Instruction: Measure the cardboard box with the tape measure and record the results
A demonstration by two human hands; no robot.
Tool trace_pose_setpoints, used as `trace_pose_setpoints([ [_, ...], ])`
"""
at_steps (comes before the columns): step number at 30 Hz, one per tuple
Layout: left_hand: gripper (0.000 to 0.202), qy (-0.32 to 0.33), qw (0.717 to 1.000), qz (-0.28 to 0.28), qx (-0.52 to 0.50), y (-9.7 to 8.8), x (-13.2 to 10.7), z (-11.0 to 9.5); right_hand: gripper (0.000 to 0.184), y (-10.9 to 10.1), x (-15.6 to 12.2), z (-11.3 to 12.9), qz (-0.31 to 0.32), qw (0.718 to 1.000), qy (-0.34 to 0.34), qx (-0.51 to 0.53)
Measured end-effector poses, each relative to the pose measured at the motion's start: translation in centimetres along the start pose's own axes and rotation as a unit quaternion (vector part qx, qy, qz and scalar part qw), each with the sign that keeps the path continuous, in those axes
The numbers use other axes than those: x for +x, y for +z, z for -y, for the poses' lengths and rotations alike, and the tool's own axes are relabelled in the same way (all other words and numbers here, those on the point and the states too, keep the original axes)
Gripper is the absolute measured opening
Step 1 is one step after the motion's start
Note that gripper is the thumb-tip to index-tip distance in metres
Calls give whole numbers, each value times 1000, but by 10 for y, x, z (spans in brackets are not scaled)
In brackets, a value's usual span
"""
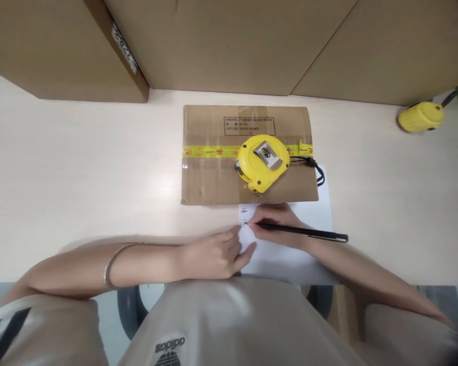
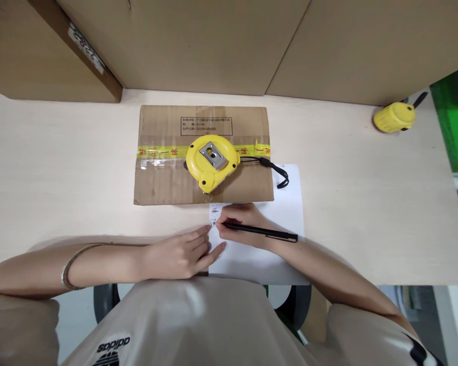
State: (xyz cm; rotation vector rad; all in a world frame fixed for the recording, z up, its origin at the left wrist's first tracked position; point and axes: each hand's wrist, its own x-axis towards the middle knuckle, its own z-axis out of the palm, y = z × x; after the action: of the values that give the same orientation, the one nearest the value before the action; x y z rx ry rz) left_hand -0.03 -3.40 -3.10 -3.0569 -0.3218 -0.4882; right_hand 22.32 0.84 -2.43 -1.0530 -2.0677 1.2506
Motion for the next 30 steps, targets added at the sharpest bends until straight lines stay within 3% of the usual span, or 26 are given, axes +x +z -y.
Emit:
trace_pose_setpoints([
  [30,31,3,999,-4,-35,3,2,2,16,-2,-2,1,4,1000,-15,-17],
])
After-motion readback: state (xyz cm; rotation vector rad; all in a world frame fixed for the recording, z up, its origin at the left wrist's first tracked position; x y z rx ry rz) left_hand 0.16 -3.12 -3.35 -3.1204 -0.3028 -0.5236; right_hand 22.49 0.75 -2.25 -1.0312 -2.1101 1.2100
